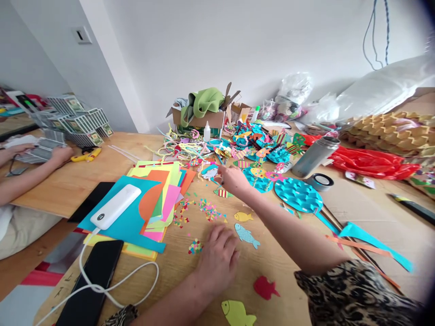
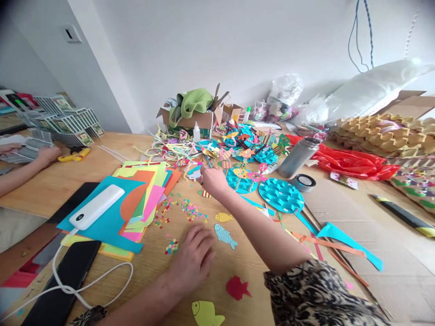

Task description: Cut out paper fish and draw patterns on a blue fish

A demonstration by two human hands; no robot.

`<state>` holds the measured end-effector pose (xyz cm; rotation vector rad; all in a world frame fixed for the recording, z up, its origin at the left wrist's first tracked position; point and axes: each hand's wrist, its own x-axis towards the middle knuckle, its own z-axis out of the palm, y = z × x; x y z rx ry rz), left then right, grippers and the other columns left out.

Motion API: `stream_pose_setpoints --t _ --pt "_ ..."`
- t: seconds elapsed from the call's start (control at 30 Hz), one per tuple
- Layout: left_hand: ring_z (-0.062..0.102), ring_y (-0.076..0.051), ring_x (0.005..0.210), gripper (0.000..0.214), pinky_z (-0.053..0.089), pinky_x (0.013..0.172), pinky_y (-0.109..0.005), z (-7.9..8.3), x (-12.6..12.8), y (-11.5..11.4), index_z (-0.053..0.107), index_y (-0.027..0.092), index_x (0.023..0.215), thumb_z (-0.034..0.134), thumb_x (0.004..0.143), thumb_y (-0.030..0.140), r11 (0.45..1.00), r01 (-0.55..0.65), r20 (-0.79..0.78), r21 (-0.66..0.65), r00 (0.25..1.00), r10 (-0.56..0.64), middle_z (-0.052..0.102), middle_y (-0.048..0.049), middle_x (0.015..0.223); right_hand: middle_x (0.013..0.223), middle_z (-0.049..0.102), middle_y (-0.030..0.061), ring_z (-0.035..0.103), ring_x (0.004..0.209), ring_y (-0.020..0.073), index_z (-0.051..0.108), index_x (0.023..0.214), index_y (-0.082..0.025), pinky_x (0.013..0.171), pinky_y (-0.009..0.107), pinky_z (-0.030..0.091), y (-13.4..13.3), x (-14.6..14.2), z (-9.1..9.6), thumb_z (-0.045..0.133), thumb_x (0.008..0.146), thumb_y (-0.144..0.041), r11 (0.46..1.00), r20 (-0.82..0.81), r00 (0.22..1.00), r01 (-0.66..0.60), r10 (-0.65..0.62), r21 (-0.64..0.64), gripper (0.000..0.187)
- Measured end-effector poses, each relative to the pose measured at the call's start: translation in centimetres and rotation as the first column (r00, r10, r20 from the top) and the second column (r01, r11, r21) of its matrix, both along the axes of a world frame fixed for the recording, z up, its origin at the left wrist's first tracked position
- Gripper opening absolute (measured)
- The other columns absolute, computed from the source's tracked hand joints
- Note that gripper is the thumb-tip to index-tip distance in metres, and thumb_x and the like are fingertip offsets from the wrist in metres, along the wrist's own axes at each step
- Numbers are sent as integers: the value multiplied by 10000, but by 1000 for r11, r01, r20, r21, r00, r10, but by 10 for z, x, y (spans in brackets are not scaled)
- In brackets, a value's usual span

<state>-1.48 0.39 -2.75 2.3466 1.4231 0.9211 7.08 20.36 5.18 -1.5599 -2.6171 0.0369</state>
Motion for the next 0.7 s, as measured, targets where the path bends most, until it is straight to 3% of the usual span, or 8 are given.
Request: stream_pose_setpoints --t 0.17,0.3,0.4,0.53,0.7 --pt "446 -297 1249 291 365 1106 -555 3 -1 -1 594 168 1149 574 860 138 997 54 -41 -46 998 -56 620 -77 1219 992 717 104 637 968 247 609 1055 -170 757 298 431 -59 52 13 614 906 -275 997 -148 986 -74 70 -20 182" --pt "407 -312 1292 308 312 1129 -576 6 -1 -2 588 182 1194 562 886 176 996 71 -96 -49 992 -76 582 -80 1290 967 700 101 634 942 260 583 1014 -162 795 339 452 -112 82 -8 624 887 -203 993 -179 980 -102 90 -54 140" --pt "396 -312 1296 338 294 1138 -564 8 0 -3 588 188 1210 595 872 197 994 94 -135 -54 986 -100 569 -82 1306 995 672 113 628 946 271 551 1013 -160 793 361 469 -139 95 -30 620 883 -184 995 -200 979 -45 27 -88 149" --pt "398 -295 1289 346 276 1151 -547 11 2 -3 588 205 1207 615 863 212 992 106 -145 -63 983 -114 609 -58 1239 1051 649 120 606 1010 276 521 1040 -166 827 373 473 -155 98 -45 608 875 -151 989 -225 973 13 -47 -148 187" --pt "445 -290 1249 344 314 1122 -570 10 2 -4 595 229 1193 618 852 194 995 93 -130 -33 987 -97 634 -53 1190 1050 631 141 580 1020 300 529 1003 -169 839 395 462 -156 89 -46 609 835 -130 979 -170 981 63 -96 -194 190"
